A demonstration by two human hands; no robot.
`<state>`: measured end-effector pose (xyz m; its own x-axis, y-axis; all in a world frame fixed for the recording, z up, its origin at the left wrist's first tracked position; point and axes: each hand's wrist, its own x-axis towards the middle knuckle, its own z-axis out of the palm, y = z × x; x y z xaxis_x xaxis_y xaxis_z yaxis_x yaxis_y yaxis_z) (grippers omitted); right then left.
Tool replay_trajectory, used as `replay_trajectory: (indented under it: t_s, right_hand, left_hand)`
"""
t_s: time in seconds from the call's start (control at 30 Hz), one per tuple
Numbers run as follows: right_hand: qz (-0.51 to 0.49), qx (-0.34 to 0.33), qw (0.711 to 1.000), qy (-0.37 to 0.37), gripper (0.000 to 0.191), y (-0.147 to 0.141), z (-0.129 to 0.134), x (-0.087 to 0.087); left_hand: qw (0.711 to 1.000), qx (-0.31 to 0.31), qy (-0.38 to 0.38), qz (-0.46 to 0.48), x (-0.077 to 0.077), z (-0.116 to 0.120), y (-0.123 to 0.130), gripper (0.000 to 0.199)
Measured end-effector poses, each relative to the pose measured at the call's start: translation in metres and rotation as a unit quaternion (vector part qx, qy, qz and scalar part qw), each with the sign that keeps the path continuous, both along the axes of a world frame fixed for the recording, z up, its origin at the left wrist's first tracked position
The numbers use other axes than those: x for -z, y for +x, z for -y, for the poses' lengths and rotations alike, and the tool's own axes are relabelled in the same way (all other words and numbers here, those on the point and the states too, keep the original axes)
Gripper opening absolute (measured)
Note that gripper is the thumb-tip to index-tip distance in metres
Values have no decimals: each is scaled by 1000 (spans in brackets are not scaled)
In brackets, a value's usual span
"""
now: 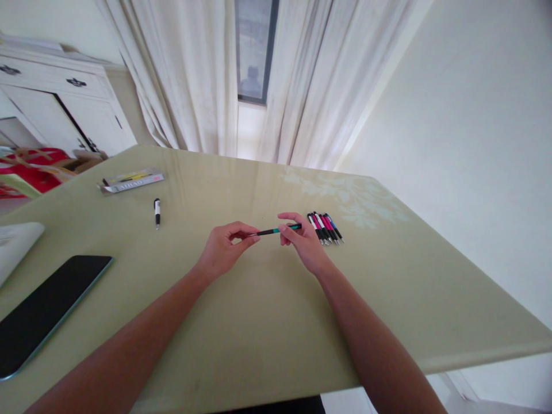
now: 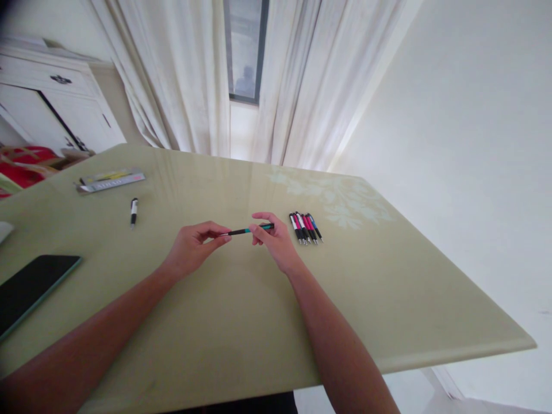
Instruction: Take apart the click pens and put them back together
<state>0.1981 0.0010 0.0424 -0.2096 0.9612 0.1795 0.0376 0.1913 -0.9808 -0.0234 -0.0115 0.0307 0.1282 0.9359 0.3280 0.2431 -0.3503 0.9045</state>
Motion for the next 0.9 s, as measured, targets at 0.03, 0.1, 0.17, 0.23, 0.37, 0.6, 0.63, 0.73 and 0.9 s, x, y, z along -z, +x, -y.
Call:
replay_trajectory:
  t_s: [0.03, 0.1, 0.17, 0.23, 0.37, 0.6, 0.63, 0.73, 0.9]
  right_hand:
    - [-11, -12, 1000, -6, 48, 0, 0, 1]
    - [-33, -23, 999, -14, 45, 0, 0, 3]
    - [-56, -18, 998, -14, 41, -2, -1, 5]
    - [-68, -9, 998, -5, 40, -3, 0, 5]
    - [-12, -27, 1000, 3, 39, -4, 3, 1]
    - [-64, -52, 996, -41, 43, -8, 2, 7]
    - [-81, -60, 994, -42, 41, -10, 1, 9]
    - [-59, -59, 996, -27, 35, -11, -3, 12]
    - [139, 171, 972, 84, 43, 26, -16, -1]
  left_hand:
    - [1000, -4, 4, -1, 0, 0, 0, 26]
    - [1000, -9, 9, -5, 0, -1, -1, 26]
    - [1000, -9, 11, -5, 0, -1, -1, 27]
    - [1000, -6, 11, -6, 1, -3, -2, 28]
    - [999, -4, 24, -25, 3, -6, -6, 25]
    - [997, 1, 26, -71, -1, -1, -5, 26]
    - [996, 17, 28, -86, -1, 1, -2, 26]
    - [990, 58, 34, -125, -2, 2, 0, 30]
    - [965, -92, 73, -233, 3, -20, -33, 35]
